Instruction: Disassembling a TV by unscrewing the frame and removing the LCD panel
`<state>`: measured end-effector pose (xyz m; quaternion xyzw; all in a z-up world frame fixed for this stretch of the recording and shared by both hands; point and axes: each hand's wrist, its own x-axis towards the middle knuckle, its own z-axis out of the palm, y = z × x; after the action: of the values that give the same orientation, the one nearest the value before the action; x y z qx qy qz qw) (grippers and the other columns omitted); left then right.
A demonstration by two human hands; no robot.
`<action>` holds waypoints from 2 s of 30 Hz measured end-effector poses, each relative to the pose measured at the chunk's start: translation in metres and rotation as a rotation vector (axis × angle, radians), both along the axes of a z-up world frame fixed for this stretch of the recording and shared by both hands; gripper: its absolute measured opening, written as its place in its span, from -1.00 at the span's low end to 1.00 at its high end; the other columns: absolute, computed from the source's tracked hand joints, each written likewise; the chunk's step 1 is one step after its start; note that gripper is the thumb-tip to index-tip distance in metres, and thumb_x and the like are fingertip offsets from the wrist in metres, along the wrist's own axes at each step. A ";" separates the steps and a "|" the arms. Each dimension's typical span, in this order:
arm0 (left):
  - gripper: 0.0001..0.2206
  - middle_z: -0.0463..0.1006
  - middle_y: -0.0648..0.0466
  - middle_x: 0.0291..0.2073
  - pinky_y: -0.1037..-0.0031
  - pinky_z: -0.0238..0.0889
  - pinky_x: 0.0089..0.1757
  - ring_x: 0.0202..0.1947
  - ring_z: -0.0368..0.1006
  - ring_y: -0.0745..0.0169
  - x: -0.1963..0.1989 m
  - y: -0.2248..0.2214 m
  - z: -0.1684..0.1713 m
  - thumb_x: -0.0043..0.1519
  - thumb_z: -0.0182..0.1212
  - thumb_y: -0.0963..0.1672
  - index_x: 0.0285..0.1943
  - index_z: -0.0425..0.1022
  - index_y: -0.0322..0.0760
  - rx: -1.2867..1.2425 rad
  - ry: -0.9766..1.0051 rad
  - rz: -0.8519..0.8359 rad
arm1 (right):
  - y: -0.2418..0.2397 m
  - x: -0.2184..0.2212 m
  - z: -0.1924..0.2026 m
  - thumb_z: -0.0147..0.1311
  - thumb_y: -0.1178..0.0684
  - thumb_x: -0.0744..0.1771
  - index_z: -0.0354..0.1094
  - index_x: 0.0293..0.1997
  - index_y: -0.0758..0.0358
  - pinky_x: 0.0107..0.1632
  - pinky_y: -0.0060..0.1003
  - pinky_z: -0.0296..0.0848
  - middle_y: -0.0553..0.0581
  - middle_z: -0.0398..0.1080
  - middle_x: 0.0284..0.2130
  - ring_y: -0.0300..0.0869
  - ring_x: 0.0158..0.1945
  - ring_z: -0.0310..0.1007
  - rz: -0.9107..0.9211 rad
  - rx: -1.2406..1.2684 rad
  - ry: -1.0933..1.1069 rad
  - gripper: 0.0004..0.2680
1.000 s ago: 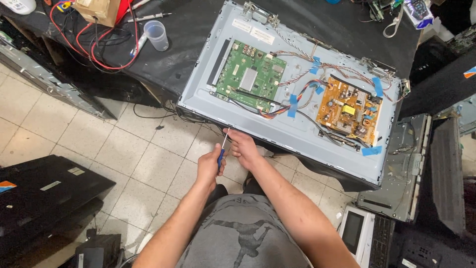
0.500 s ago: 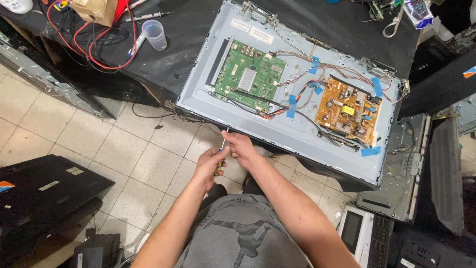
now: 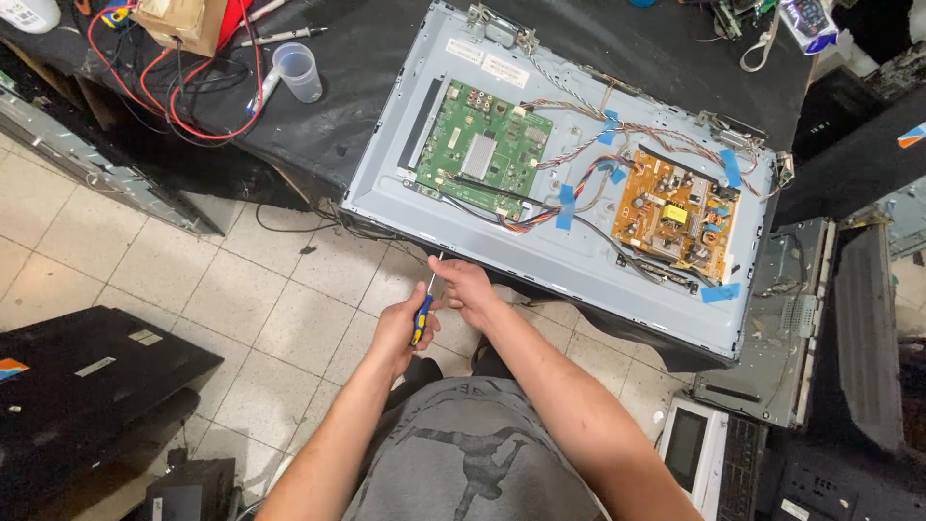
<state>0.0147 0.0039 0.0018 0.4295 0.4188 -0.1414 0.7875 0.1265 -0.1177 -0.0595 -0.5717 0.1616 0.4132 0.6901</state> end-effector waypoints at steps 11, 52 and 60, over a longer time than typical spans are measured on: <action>-0.45 0.50 -0.16 -0.62 0.51 0.03 -0.68 -0.83 0.23 0.25 -0.038 -0.002 0.000 0.48 0.24 0.09 0.04 0.66 -0.62 0.067 -0.050 -0.066 | -0.017 -0.020 0.019 0.23 -0.14 0.46 0.48 0.02 0.12 -0.52 -0.62 0.04 -0.24 -0.09 -0.61 -0.48 -0.64 -0.06 -0.184 0.105 0.083 -0.81; -0.73 0.72 -0.07 -0.22 0.29 0.48 -0.07 -0.16 0.64 -0.03 0.001 -0.155 -0.011 0.25 0.54 -0.06 0.08 0.80 -0.22 1.039 0.054 -0.043 | -0.136 -0.007 0.024 0.28 0.07 0.43 0.51 0.29 0.39 -0.56 -0.58 0.03 -0.23 -0.19 -0.61 -0.47 -0.64 -0.11 -0.094 0.152 0.002 -0.71; -0.68 0.78 0.03 -0.36 0.24 0.51 -0.14 -0.18 0.70 -0.03 0.001 -0.158 -0.042 0.24 0.49 0.09 0.00 0.84 -0.07 0.828 0.140 -0.159 | -0.136 -0.009 0.006 0.32 0.06 0.42 0.53 0.25 0.35 -0.57 -0.60 0.02 -0.24 -0.18 -0.62 -0.49 -0.63 -0.13 -0.137 0.155 0.000 -0.72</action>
<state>0.0153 -0.1540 -0.0403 0.7297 0.4583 -0.0506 0.5050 0.1175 -0.2537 -0.0537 -0.5042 0.1682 0.3763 0.7589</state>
